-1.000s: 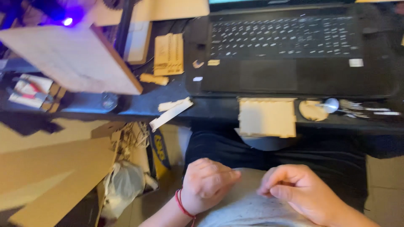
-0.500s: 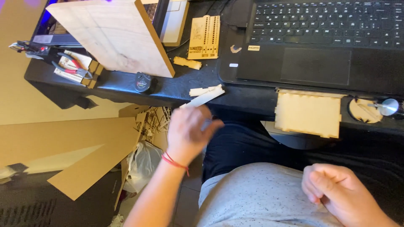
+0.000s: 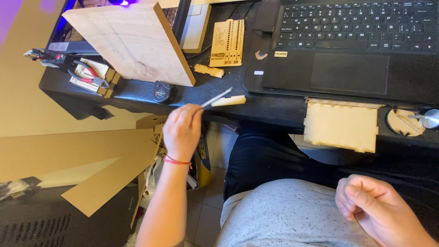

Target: The person assembles a small wooden box by hand. They insert side panels into a base, use a small stick to scrape edges, and fit a lid onto the assembled box.

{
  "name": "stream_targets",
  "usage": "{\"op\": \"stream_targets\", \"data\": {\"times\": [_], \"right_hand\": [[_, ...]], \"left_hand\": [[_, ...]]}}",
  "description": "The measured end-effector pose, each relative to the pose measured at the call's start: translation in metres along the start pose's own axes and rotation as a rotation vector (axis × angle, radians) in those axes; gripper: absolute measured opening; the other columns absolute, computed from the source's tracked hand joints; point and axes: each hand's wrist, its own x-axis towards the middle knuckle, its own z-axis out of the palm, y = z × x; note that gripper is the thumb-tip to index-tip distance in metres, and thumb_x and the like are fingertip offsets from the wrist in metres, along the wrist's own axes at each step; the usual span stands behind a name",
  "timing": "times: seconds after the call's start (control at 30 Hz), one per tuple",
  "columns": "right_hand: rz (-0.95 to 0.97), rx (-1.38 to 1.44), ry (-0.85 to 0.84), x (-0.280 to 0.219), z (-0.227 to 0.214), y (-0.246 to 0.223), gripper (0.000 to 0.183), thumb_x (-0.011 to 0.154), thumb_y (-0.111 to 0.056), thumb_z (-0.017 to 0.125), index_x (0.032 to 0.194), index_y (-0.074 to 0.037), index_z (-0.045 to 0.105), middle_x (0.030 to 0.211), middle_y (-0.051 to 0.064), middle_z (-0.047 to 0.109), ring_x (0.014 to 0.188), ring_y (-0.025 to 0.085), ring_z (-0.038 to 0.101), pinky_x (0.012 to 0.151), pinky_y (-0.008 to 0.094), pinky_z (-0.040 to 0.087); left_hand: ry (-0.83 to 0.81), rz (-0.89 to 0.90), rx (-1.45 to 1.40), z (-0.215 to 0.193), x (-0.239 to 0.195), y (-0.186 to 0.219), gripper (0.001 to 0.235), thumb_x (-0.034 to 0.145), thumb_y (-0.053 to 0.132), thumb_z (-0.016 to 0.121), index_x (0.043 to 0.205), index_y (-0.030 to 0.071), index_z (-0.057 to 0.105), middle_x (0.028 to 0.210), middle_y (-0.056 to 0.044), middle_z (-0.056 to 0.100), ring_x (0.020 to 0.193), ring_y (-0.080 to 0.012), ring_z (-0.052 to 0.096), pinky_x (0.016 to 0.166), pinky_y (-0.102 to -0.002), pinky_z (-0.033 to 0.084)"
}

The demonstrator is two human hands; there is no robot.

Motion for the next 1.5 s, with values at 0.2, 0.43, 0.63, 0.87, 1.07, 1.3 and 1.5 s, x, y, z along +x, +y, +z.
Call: {"op": "stream_targets", "data": {"times": [0.2,0.43,0.63,0.87,1.07,1.3,1.5], "right_hand": [[0.025,-0.015,0.021,-0.002,-0.003,0.000,0.037,0.099,-0.013,0.057,0.064,0.000,0.055,0.059,0.012,0.048,0.053,0.024,0.049,0.045,0.034,0.033],[0.026,0.010,0.023,-0.001,0.000,-0.002,0.036,0.097,-0.015,0.058,0.064,-0.002,0.053,0.058,0.012,0.048,0.053,0.024,0.048,0.046,0.034,0.034],[0.034,-0.011,0.036,-0.003,0.004,-0.006,0.039,0.098,-0.017,0.058,0.063,-0.001,0.054,0.057,0.013,0.047,0.054,0.024,0.047,0.048,0.035,0.032],[0.039,-0.014,0.028,-0.005,0.001,-0.007,0.035,0.098,-0.015,0.058,0.066,-0.002,0.055,0.059,0.013,0.047,0.055,0.025,0.047,0.049,0.036,0.034],[-0.022,-0.343,0.050,0.001,0.012,-0.013,0.023,0.093,-0.014,0.062,0.073,-0.003,0.062,0.060,0.008,0.057,0.055,0.017,0.052,0.052,0.030,0.041],[-0.523,-0.840,0.003,0.031,0.076,-0.075,0.029,0.084,-0.001,0.071,0.112,-0.006,0.064,0.092,0.007,0.071,0.076,0.013,0.071,0.079,0.023,0.060],[-0.578,-0.861,0.011,0.023,0.055,-0.076,0.023,0.079,-0.007,0.079,0.095,-0.007,0.062,0.089,0.007,0.071,0.080,0.016,0.073,0.078,0.025,0.059]], "left_hand": [[0.163,0.128,0.097,-0.004,0.028,-0.013,0.008,0.088,0.002,0.081,0.084,0.007,0.077,0.088,-0.003,0.065,0.074,-0.0219,0.058,0.068,-0.033,0.048],[-0.048,0.019,0.169,0.020,0.019,-0.015,0.020,0.088,0.001,0.069,0.098,0.015,0.079,0.080,-0.001,0.059,0.062,-0.0255,0.047,0.052,-0.035,0.041],[-0.149,0.091,-0.047,0.000,0.043,0.029,0.017,0.092,0.005,0.055,0.099,0.009,0.071,0.085,-0.007,0.064,0.065,-0.0326,0.048,0.058,-0.042,0.039],[-0.430,0.159,-0.041,0.007,0.035,0.025,0.040,0.087,0.035,0.073,0.121,0.014,0.067,0.111,-0.005,0.062,0.101,-0.0299,0.057,0.084,-0.045,0.042],[-0.349,0.136,-0.358,-0.014,0.027,0.067,0.012,0.098,0.017,0.063,0.101,0.008,0.071,0.085,-0.005,0.066,0.073,-0.0275,0.060,0.067,-0.039,0.042],[-0.827,-0.093,-0.734,-0.047,0.036,0.153,0.027,0.099,0.032,0.047,0.083,0.018,0.064,0.072,0.008,0.067,0.072,-0.0161,0.065,0.069,-0.030,0.047],[-0.728,0.087,-0.913,-0.054,0.044,0.166,0.030,0.103,0.030,0.043,0.095,0.009,0.063,0.074,0.000,0.062,0.066,-0.0204,0.061,0.063,-0.032,0.047]]}}
